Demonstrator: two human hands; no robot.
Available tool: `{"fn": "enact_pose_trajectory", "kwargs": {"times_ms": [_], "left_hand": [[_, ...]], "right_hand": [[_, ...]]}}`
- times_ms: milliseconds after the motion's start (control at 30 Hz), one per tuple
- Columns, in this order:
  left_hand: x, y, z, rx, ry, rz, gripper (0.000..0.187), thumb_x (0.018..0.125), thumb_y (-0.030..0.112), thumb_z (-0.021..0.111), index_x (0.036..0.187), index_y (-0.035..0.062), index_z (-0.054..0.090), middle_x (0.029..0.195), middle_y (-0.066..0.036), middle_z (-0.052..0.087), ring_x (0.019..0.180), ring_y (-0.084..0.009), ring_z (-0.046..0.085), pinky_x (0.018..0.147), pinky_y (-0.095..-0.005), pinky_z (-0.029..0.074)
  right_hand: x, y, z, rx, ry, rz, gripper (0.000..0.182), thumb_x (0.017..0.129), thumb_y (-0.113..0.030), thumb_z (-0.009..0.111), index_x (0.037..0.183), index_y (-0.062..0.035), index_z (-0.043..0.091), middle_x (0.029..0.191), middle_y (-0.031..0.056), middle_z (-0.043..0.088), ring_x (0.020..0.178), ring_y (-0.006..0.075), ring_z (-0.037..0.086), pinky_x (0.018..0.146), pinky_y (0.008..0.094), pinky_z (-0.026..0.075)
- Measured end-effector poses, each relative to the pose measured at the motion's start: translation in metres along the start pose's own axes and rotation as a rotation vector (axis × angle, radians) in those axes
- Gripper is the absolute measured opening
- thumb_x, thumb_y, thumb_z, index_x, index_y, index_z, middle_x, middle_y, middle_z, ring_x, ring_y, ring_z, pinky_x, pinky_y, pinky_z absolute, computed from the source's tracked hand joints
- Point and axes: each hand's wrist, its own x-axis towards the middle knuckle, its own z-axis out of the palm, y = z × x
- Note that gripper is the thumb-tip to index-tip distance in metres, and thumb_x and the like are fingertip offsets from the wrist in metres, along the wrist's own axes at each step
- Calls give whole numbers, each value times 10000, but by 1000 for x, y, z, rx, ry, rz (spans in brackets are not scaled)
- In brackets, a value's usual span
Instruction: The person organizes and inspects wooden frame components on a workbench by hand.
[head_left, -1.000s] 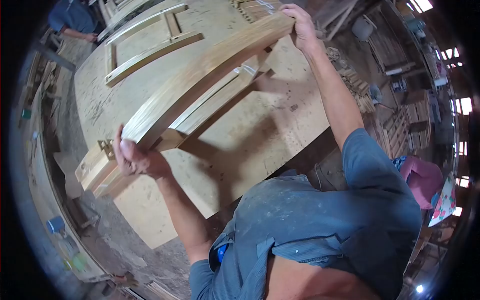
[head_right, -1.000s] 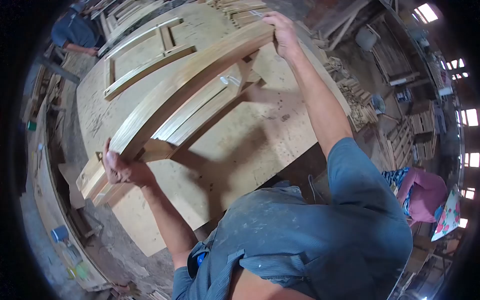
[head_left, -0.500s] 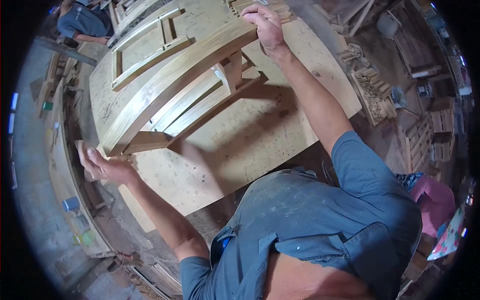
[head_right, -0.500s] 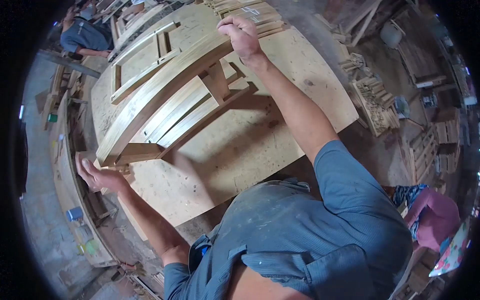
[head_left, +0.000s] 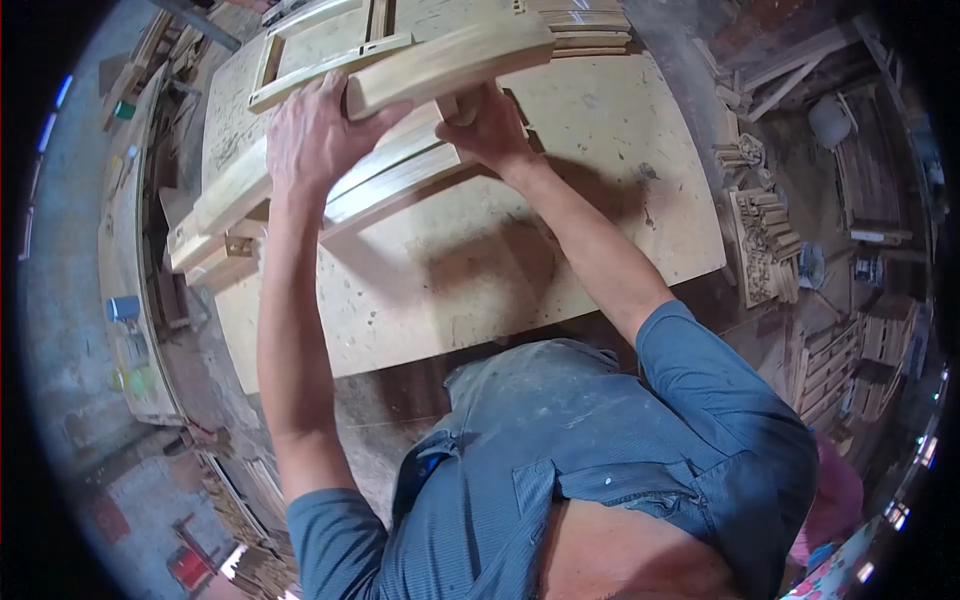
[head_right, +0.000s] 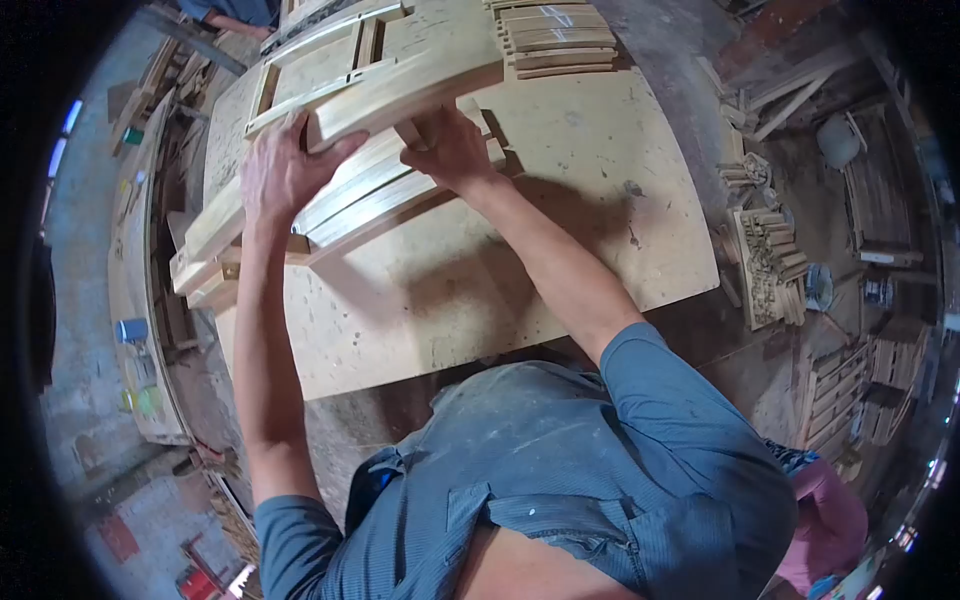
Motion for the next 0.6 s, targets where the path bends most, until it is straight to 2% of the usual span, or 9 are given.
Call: {"fn": "enact_pose_trajectory", "kwargs": {"times_ms": [33,67,300,367,400,433,500,567,600], "left_hand": [[2,1,0,-19,-18,-22,794,731,726,692,1046,-3,680,918,-213,710,904,-346,692,805,-443,539],[3,0,2,-28,-52,-30,693,739,717,700,896,43,662,808,-169,703,810,-360,695,721,-462,524],[4,-9,17,37,115,112,716,746,725,694,889,27,630,734,-165,666,738,-351,664,715,-443,509],[11,-15,0,-40,-127,109,731,755,727,686,890,11,619,818,-191,681,813,-331,675,738,-450,505],[17,-29,2,-99,-212,146,761,755,724,689,929,-15,631,885,-210,674,898,-306,667,786,-441,499],[21,-26,-14,-98,-209,145,761,755,724,689,929,-15,631,885,-210,674,898,-306,667,786,-441,499],[26,-14,-77,-116,86,205,760,777,684,696,1033,-31,655,963,-225,672,980,-297,649,854,-408,489],[31,-48,-25,-242,-70,16,820,764,742,644,1074,-16,690,978,-225,697,934,-289,673,826,-416,514],[34,-65,2,-295,-138,-85,854,758,772,618,1094,-8,708,985,-225,709,911,-284,685,812,-420,527]], "right_hand": [[-4,-1,-1,1,-21,-7,744,672,-329,771,1283,-42,458,1114,213,654,1041,399,642,908,469,528],[-4,-3,-3,-59,-11,28,751,667,-329,775,1285,-44,459,1123,213,654,1043,397,642,907,469,528],[0,-3,-7,26,-9,-5,816,648,-359,800,1318,-55,446,1123,226,664,1051,404,644,903,448,535],[8,-2,-11,-131,-125,127,817,668,-360,806,1339,-68,442,1139,242,661,1064,409,641,912,454,533],[9,3,-11,-144,-138,89,883,670,-384,835,1382,-67,419,1177,253,650,1107,395,631,950,446,516],[9,3,-13,-145,-138,85,883,670,-384,835,1382,-67,419,1177,253,650,1107,395,631,950,446,516],[6,4,-14,-14,-176,84,988,649,-406,867,1429,-49,377,1212,247,641,1156,378,616,997,438,490],[2,11,-12,-127,-202,144,972,681,-410,864,1431,-20,384,1234,223,640,1170,359,611,1027,412,468],[-4,27,-7,36,-179,26,908,715,-386,848,1416,-15,406,1231,210,644,1156,350,618,1024,404,468]]}}
